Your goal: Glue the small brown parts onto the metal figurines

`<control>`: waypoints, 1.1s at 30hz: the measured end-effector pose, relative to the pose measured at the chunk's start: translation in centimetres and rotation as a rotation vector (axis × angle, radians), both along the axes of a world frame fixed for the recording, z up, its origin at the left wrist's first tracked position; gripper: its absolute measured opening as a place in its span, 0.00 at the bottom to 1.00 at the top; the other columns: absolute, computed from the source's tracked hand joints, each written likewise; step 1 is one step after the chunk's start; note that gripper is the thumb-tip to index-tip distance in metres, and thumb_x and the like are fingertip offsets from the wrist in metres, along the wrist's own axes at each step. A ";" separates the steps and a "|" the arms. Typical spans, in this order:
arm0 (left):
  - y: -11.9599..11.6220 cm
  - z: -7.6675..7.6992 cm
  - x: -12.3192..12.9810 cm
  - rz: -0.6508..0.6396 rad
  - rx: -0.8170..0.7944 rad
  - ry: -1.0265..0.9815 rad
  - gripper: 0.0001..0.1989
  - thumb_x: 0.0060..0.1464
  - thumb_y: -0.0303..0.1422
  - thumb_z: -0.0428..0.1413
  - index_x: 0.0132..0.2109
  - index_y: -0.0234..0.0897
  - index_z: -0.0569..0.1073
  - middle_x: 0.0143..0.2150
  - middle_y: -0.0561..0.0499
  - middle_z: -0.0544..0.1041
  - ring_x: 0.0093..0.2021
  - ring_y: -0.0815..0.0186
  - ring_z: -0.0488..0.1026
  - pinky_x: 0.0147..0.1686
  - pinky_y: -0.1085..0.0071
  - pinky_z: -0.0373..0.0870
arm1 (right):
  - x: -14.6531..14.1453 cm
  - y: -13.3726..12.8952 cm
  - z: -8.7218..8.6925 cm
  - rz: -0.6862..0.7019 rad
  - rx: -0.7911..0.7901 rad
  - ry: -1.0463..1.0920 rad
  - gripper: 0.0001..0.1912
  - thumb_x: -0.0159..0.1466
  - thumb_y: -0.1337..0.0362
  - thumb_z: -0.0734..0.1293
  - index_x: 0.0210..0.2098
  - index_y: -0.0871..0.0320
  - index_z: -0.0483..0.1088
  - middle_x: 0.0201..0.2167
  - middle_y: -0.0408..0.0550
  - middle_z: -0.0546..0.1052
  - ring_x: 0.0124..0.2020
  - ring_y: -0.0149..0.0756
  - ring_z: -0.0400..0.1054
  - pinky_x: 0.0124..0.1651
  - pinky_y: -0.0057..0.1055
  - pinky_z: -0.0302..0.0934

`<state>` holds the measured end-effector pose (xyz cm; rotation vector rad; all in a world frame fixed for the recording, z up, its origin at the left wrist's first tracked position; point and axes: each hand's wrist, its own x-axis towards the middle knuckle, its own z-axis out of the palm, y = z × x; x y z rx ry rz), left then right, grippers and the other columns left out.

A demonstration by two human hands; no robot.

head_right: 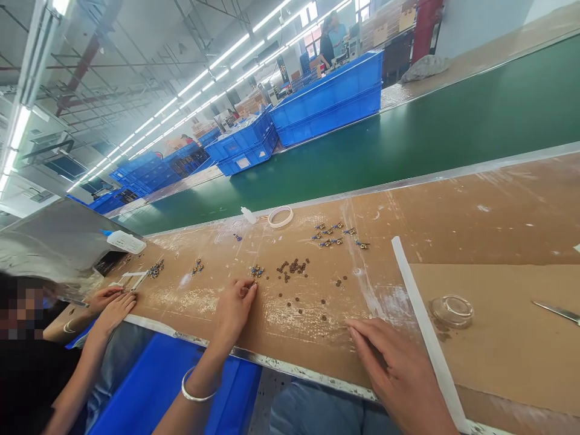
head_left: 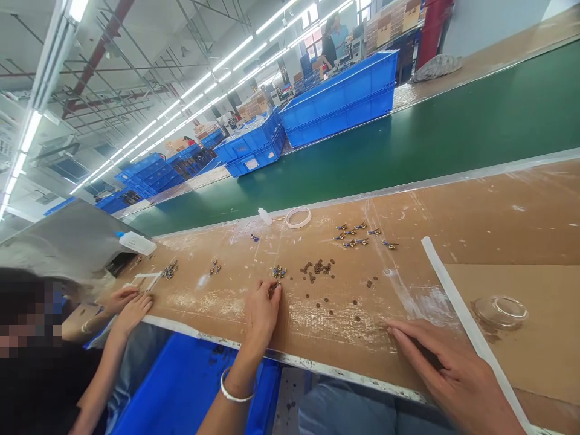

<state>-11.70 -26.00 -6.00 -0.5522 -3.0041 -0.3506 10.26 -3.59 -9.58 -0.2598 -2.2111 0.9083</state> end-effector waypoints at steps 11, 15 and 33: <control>-0.3 0.3 3.0 -0.124 0.335 0.053 0.15 0.63 0.39 0.49 0.44 0.35 0.77 0.41 0.47 0.79 0.41 0.64 0.75 0.53 0.65 0.65 | -0.1 -0.1 0.3 -0.004 -0.026 0.006 0.10 0.69 0.61 0.60 0.42 0.54 0.73 0.38 0.44 0.78 0.38 0.32 0.74 0.41 0.26 0.69; 1.9 0.7 5.8 0.017 0.699 -0.291 0.18 0.52 0.44 0.60 0.43 0.34 0.77 0.39 0.46 0.78 0.40 0.64 0.75 0.43 0.70 0.71 | -0.1 -0.3 -0.2 0.010 -0.061 -0.001 0.09 0.69 0.64 0.61 0.43 0.55 0.73 0.38 0.44 0.78 0.39 0.31 0.74 0.42 0.25 0.68; 8.6 3.9 11.1 -0.611 0.527 -0.184 0.04 0.54 0.29 0.60 0.37 0.41 0.78 0.35 0.56 0.79 0.35 0.71 0.77 0.39 0.79 0.74 | 0.1 0.1 1.7 0.219 -0.273 0.074 0.10 0.65 0.74 0.64 0.44 0.60 0.73 0.36 0.45 0.76 0.38 0.28 0.70 0.42 0.24 0.64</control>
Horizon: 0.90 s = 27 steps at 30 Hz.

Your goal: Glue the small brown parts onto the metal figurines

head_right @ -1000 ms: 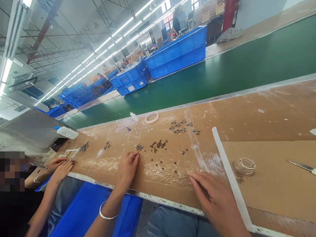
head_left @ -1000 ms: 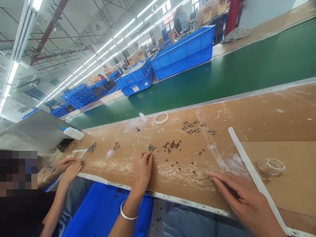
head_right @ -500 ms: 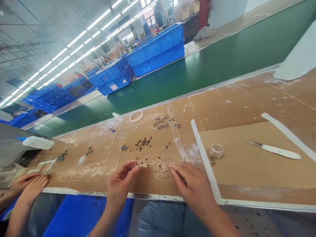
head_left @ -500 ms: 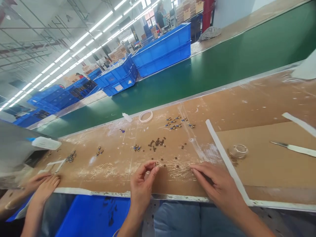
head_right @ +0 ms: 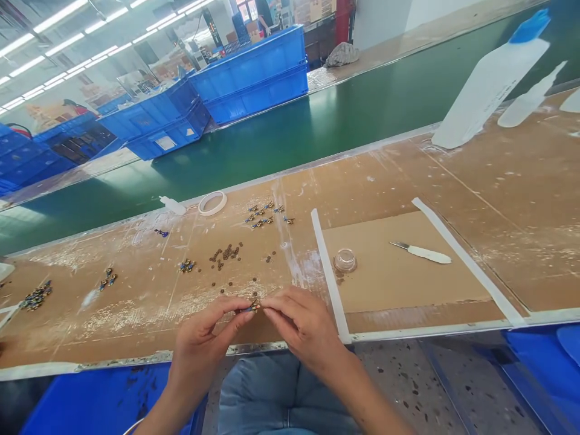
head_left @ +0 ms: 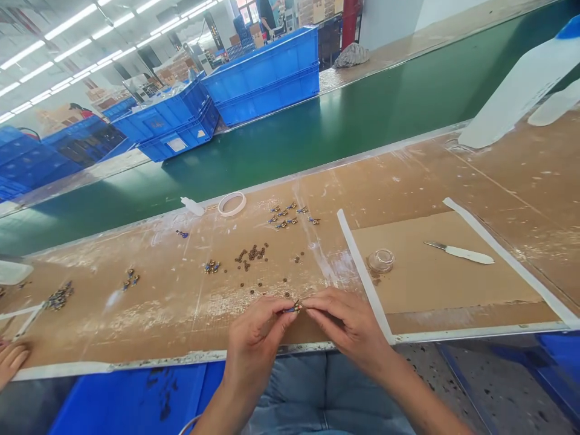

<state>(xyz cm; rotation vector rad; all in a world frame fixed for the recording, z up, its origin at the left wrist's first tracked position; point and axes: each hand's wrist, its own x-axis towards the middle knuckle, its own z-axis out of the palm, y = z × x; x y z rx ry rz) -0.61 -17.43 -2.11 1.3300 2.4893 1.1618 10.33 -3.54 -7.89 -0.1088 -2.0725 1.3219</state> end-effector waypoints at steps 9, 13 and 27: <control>0.5 0.4 0.1 -0.109 0.050 0.061 0.09 0.52 0.22 0.61 0.39 0.40 0.77 0.36 0.60 0.79 0.40 0.77 0.76 0.47 0.85 0.70 | -0.1 0.0 -0.3 -0.020 -0.025 0.062 0.08 0.65 0.73 0.65 0.42 0.60 0.72 0.36 0.45 0.76 0.37 0.28 0.70 0.40 0.25 0.64; 0.5 0.2 0.1 -0.106 0.051 0.014 0.11 0.52 0.22 0.61 0.40 0.42 0.77 0.37 0.62 0.79 0.42 0.78 0.76 0.47 0.86 0.70 | -0.1 0.0 -0.4 -0.033 -0.018 0.075 0.07 0.65 0.74 0.65 0.41 0.60 0.73 0.34 0.45 0.76 0.36 0.28 0.70 0.39 0.25 0.65; 0.6 -0.1 -0.5 -0.059 0.025 -0.143 0.07 0.55 0.29 0.60 0.39 0.47 0.79 0.38 0.61 0.80 0.37 0.75 0.78 0.57 0.74 0.67 | -0.1 -0.1 -0.5 -0.090 -0.062 0.089 0.07 0.64 0.71 0.67 0.43 0.60 0.73 0.35 0.44 0.76 0.37 0.28 0.70 0.40 0.25 0.63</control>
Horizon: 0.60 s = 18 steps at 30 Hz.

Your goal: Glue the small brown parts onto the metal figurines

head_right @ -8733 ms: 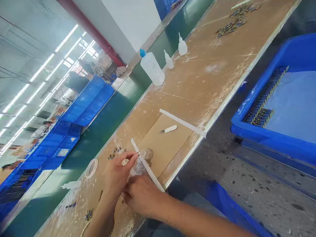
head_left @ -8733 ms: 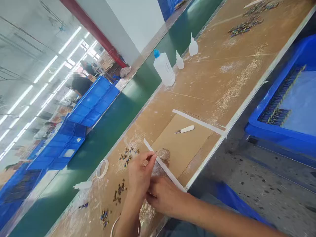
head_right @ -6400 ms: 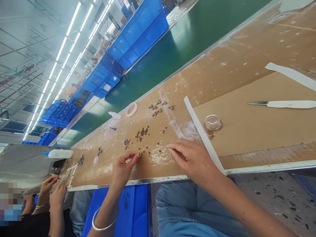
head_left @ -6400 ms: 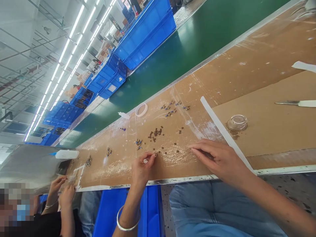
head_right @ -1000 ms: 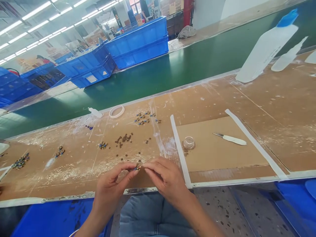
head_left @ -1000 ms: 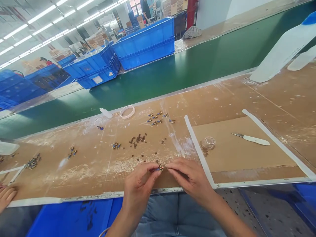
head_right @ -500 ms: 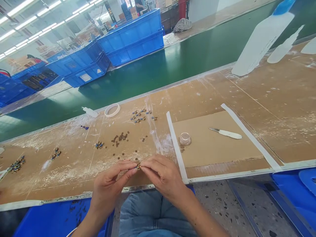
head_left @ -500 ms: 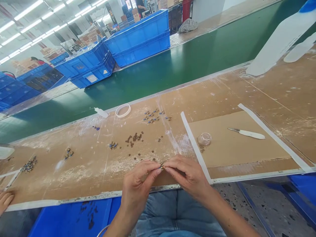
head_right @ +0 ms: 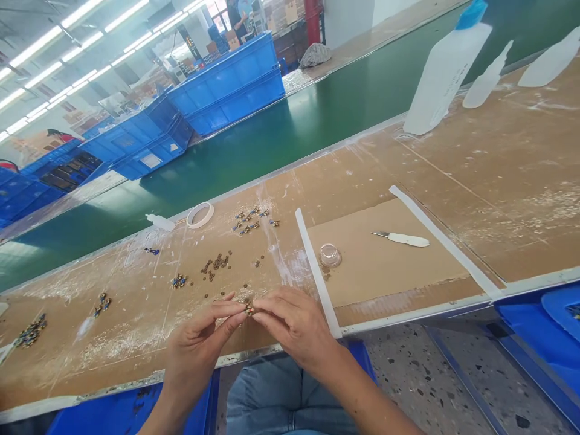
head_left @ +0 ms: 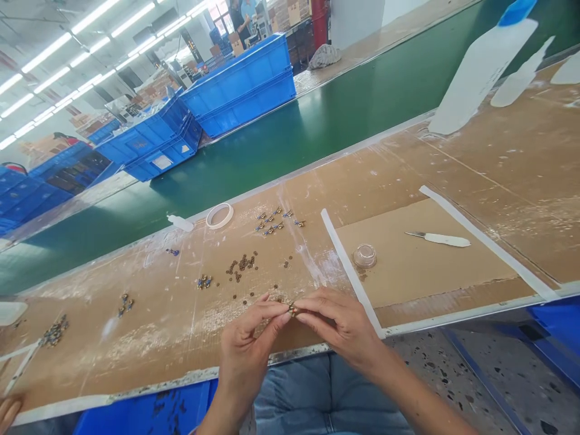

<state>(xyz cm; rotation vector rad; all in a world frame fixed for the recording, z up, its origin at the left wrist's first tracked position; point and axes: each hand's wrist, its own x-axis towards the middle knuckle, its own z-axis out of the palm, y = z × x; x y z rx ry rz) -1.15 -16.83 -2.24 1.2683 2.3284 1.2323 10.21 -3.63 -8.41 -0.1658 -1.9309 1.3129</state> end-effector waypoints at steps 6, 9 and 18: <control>2.2 0.8 -1.8 0.093 -0.062 -0.101 0.05 0.52 0.36 0.62 0.36 0.43 0.80 0.36 0.53 0.80 0.41 0.69 0.77 0.46 0.76 0.72 | -0.4 -0.2 -0.1 -0.066 -0.170 -0.024 0.07 0.66 0.70 0.64 0.42 0.60 0.73 0.33 0.44 0.75 0.35 0.27 0.68 0.39 0.24 0.61; 5.1 0.9 -2.4 0.037 -0.108 -0.098 0.08 0.52 0.37 0.61 0.38 0.41 0.80 0.38 0.52 0.79 0.40 0.69 0.76 0.42 0.76 0.71 | -0.8 -0.3 -0.2 -0.091 -0.169 -0.044 0.07 0.67 0.71 0.62 0.38 0.60 0.73 0.31 0.44 0.74 0.34 0.28 0.67 0.37 0.25 0.60; 13.3 0.7 -1.2 -0.138 -0.221 -0.193 0.10 0.52 0.39 0.59 0.38 0.38 0.78 0.37 0.52 0.78 0.41 0.67 0.73 0.45 0.72 0.67 | -1.6 -0.8 -0.9 -0.135 -0.122 -0.014 0.05 0.64 0.71 0.64 0.32 0.62 0.72 0.27 0.45 0.71 0.31 0.31 0.67 0.36 0.26 0.58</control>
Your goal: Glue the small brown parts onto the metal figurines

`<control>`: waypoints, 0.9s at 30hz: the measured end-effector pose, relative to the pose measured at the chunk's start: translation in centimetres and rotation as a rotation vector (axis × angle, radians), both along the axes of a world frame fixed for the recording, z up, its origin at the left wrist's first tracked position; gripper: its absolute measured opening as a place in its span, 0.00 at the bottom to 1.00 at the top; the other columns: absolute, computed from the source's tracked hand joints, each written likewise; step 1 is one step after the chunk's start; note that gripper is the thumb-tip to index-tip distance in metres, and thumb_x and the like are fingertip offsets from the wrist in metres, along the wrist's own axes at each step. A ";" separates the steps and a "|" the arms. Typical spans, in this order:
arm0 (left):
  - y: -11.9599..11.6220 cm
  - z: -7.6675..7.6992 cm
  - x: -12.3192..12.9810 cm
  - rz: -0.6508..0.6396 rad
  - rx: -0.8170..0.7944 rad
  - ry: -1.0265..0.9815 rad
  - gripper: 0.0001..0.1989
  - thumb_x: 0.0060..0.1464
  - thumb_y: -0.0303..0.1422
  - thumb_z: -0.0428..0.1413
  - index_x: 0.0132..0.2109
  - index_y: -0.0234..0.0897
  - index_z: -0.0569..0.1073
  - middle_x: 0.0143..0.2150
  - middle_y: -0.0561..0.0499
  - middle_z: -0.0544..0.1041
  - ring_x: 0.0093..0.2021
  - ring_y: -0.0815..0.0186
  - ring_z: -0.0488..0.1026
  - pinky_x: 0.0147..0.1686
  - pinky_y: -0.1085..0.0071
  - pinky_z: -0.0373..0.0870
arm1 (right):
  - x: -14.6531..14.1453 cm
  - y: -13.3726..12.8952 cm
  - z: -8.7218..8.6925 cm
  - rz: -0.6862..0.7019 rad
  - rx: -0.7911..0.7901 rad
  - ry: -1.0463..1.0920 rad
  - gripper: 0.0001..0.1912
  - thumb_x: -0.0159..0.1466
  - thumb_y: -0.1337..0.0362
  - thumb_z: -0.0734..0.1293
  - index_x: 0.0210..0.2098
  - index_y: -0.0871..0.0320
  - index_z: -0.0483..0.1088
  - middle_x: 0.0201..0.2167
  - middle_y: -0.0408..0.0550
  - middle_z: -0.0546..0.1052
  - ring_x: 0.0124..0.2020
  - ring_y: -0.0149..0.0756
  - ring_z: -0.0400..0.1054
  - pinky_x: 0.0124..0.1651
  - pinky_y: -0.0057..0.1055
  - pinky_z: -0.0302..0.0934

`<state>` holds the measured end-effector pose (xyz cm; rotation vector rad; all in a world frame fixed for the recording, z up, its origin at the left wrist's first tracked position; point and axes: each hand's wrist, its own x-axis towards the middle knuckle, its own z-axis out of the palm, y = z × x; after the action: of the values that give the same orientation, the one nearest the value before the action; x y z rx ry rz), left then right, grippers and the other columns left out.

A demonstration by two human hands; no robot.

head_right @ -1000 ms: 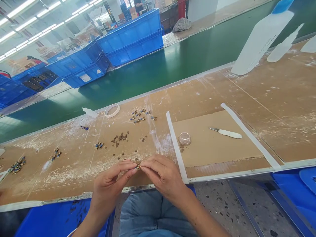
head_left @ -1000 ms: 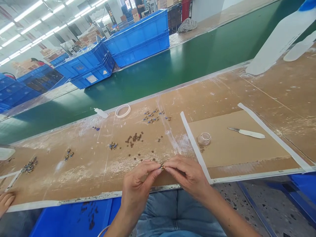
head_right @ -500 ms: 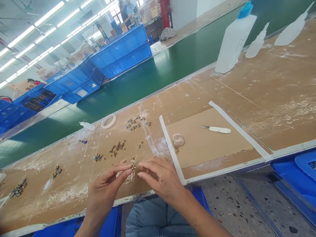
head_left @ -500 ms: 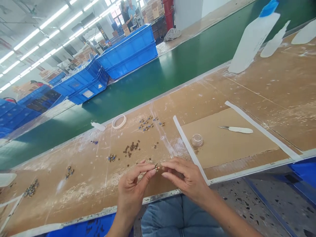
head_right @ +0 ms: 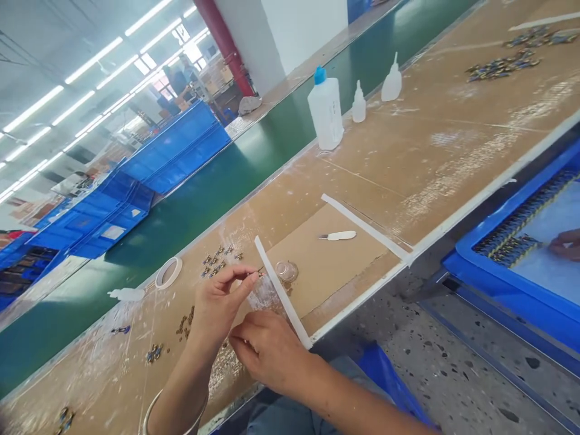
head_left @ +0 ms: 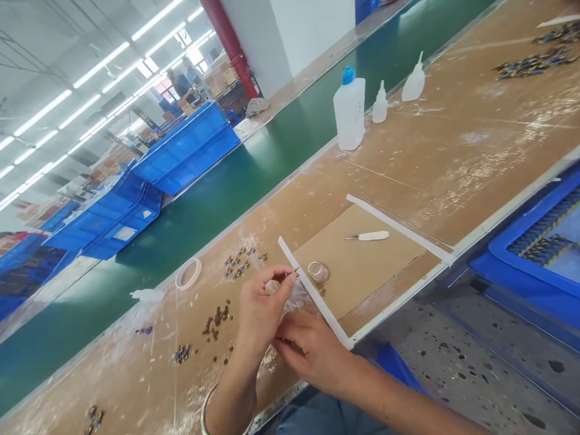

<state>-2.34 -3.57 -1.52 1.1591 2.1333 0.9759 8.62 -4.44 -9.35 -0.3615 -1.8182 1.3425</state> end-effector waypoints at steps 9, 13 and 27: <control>1.8 -0.1 1.0 -0.030 -0.096 0.155 0.11 0.51 0.40 0.58 0.35 0.38 0.79 0.34 0.53 0.78 0.37 0.66 0.73 0.42 0.70 0.66 | -0.4 0.3 0.4 -0.050 0.034 0.029 0.05 0.60 0.73 0.64 0.28 0.62 0.68 0.26 0.45 0.71 0.30 0.32 0.66 0.35 0.28 0.58; 2.0 0.0 1.2 -0.044 -0.106 0.200 0.11 0.51 0.41 0.57 0.34 0.39 0.79 0.34 0.52 0.78 0.37 0.65 0.74 0.41 0.70 0.66 | -0.4 0.3 0.5 -0.053 0.035 0.032 0.06 0.61 0.73 0.63 0.26 0.62 0.67 0.25 0.45 0.71 0.29 0.33 0.66 0.34 0.28 0.58; 1.8 1.1 1.8 -0.142 -0.043 0.402 0.07 0.54 0.36 0.56 0.33 0.40 0.77 0.33 0.54 0.76 0.36 0.67 0.72 0.38 0.71 0.65 | -0.4 0.4 0.3 -0.048 0.000 0.052 0.06 0.58 0.74 0.63 0.25 0.62 0.65 0.24 0.45 0.69 0.28 0.31 0.63 0.31 0.26 0.55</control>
<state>-0.51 -1.80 -0.43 1.5676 2.3196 0.6716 8.22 -4.03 -9.02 -0.3651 -1.7561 1.3077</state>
